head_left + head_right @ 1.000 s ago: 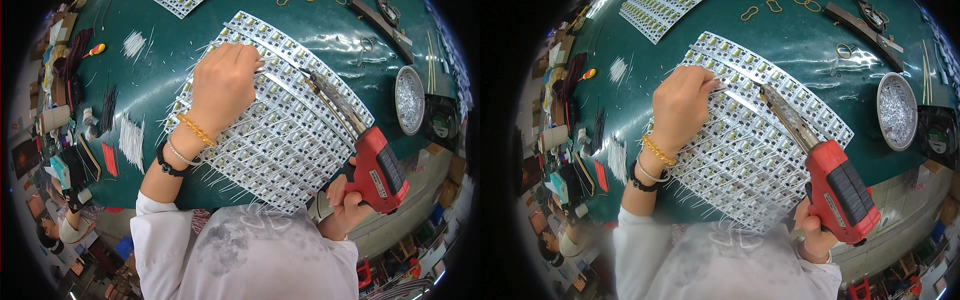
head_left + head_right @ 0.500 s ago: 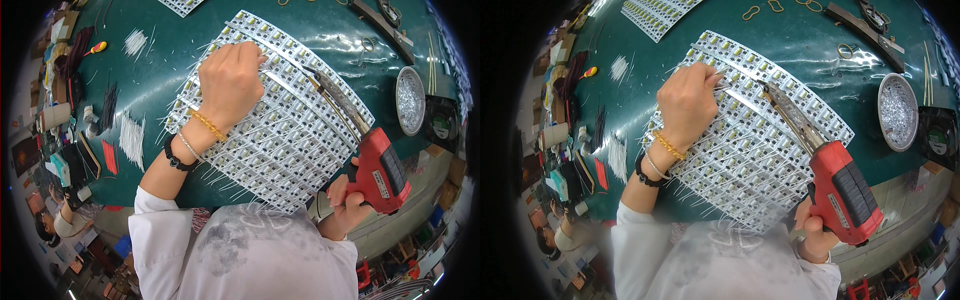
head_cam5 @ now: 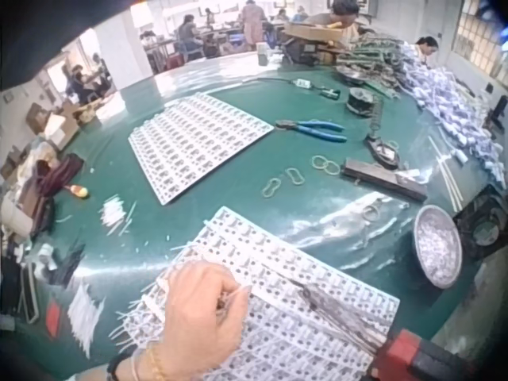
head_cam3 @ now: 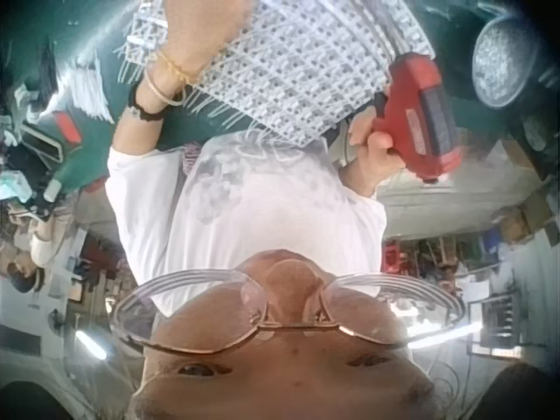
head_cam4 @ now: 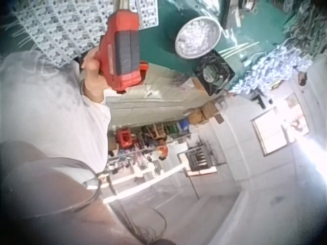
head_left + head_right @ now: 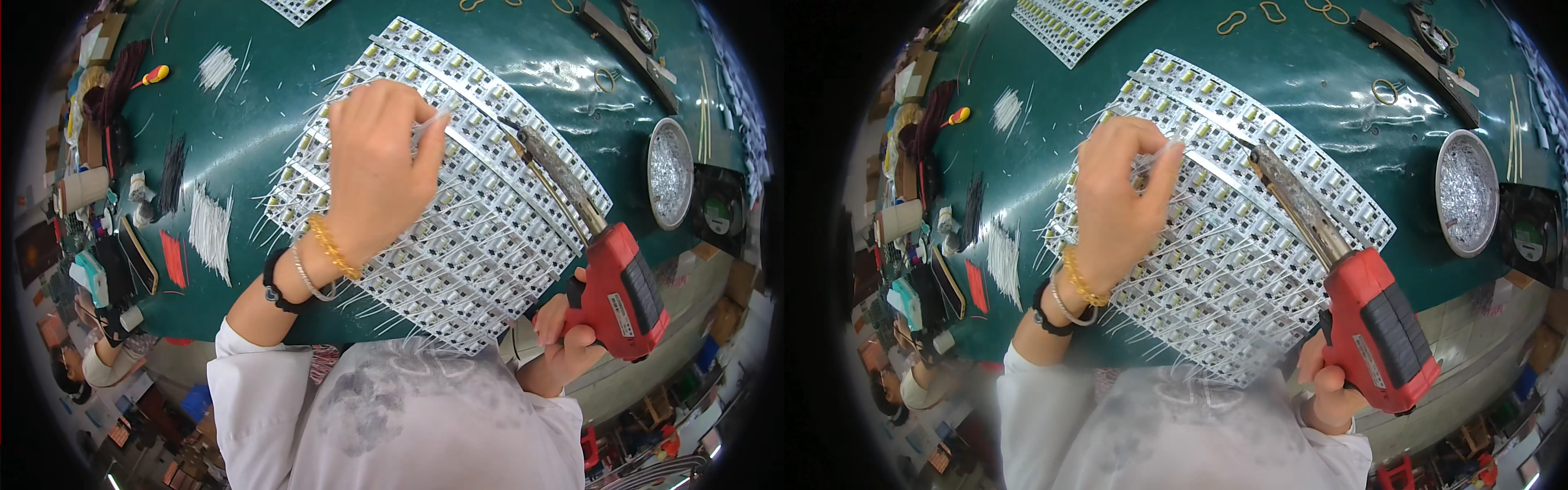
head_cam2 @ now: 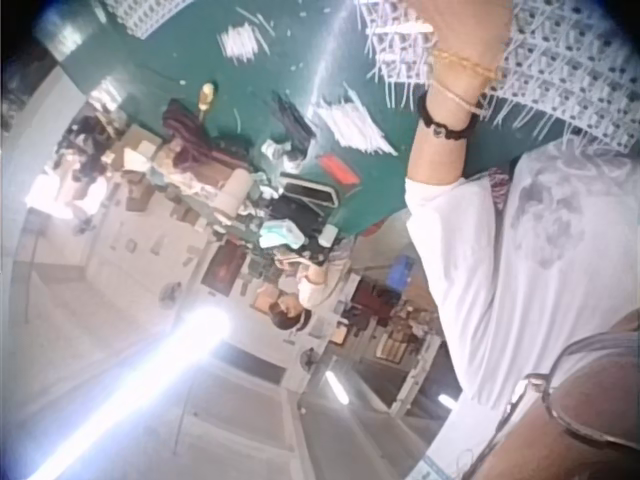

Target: The person assembles electronic components onto an electronics grid by hand, using a soldering gun to attach LED components and wire leads from a parts tray. Pliers and tweezers are used to manipulate the small parts during assembly.

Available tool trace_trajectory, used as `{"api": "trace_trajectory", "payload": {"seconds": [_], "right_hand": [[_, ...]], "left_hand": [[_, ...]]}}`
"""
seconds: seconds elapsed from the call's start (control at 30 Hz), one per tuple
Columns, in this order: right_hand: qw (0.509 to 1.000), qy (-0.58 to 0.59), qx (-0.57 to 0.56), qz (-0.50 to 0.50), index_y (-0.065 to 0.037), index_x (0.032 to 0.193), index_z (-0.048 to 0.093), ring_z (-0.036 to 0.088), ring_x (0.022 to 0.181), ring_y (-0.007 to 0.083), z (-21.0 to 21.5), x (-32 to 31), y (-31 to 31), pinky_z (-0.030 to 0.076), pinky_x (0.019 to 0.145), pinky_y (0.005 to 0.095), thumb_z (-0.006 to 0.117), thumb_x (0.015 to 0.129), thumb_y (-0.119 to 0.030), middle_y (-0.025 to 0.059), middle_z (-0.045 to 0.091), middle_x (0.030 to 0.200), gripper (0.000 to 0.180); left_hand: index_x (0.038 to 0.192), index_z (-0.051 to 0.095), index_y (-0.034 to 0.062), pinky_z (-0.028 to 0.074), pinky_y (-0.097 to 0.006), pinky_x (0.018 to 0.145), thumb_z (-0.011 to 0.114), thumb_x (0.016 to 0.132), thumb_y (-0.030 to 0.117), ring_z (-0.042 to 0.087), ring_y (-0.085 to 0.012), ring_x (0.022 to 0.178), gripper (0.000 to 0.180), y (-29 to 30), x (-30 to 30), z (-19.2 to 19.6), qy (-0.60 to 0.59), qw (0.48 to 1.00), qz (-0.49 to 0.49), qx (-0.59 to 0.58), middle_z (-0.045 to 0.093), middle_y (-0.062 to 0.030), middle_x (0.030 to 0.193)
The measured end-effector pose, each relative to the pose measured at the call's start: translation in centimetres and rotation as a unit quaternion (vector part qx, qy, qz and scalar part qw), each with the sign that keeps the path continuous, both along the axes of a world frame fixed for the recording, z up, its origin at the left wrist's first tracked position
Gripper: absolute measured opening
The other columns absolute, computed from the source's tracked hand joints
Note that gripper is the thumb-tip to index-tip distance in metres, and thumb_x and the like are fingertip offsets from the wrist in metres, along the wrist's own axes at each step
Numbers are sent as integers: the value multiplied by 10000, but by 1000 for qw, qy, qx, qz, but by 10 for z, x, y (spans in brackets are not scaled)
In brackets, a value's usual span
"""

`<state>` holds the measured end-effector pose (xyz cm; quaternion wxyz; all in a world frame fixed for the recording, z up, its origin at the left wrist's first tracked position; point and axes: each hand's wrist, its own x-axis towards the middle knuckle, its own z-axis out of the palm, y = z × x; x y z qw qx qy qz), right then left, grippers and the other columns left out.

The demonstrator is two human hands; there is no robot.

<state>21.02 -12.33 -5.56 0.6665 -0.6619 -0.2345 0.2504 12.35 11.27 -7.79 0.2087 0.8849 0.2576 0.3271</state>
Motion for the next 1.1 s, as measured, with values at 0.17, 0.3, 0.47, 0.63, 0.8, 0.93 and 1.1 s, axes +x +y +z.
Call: {"api": "trace_trajectory", "payload": {"seconds": [0.17, 0.3, 0.47, 0.63, 0.8, 0.93, 1.1], "right_hand": [[1000, -25, -11, 7, 147, 1162, 389, 400, 376, 81, -3, -1, -5, 307, 384, 203, 564, 783, -532, 8, 437, 482, 797], [999, -39, -32, -15, 152, 1144, 401, 398, 371, 82, 2, -6, 3, 301, 374, 203, 560, 787, -533, 12, 433, 477, 789], [998, -39, -34, 17, 152, 1103, 415, 405, 356, 90, -4, -5, 4, 303, 350, 208, 571, 794, -517, 17, 429, 468, 753], [998, -40, -37, 37, 136, 1066, 433, 414, 359, 92, -8, -2, 3, 321, 356, 208, 582, 796, -502, 21, 433, 469, 709], [998, -41, -40, 24, 124, 1052, 441, 415, 360, 91, -12, -3, 1, 329, 358, 212, 583, 796, -503, 23, 438, 471, 692], [991, -110, -69, 17, 103, 1004, 451, 419, 358, 91, -24, 1, -14, 332, 363, 212, 599, 784, -498, 20, 439, 470, 657], [989, -112, -88, 33, 83, 957, 453, 421, 357, 90, -23, 2, -15, 325, 364, 205, 611, 772, -494, 13, 437, 469, 626]], "left_hand": [[741, 517, 51, 335, -343, 706, 639, 736, 43, 486, -223, 737, 122, -12, 1, -14, 41, 999, 15, -31, 552, -63, 785], [751, 498, 53, 305, -368, 702, 638, 717, 54, 456, -247, 765, 144, -12, 0, -18, 13, 1000, 11, -20, 487, -72, 768], [762, 492, 54, 307, -372, 703, 635, 715, 46, 454, -248, 768, 151, -12, -1, -21, 4, 1000, 12, -23, 483, -73, 778], [770, 485, 41, 311, -379, 705, 627, 691, 32, 449, -258, 771, 163, -12, 0, -23, 15, 1000, 11, 6, 477, -88, 801], [771, 486, 39, 313, -382, 703, 623, 686, 33, 449, -258, 773, 161, -12, -1, -24, 15, 1000, 7, 13, 477, -91, 804], [771, 486, 38, 313, -383, 702, 622, 684, 32, 451, -259, 779, 161, -12, -1, -24, 14, 1000, 6, 23, 484, -93, 817], [770, 487, 36, 314, -383, 706, 622, 684, 30, 454, -261, 783, 160, -13, -1, -23, 24, 999, 4, 27, 489, -95, 826]]}}
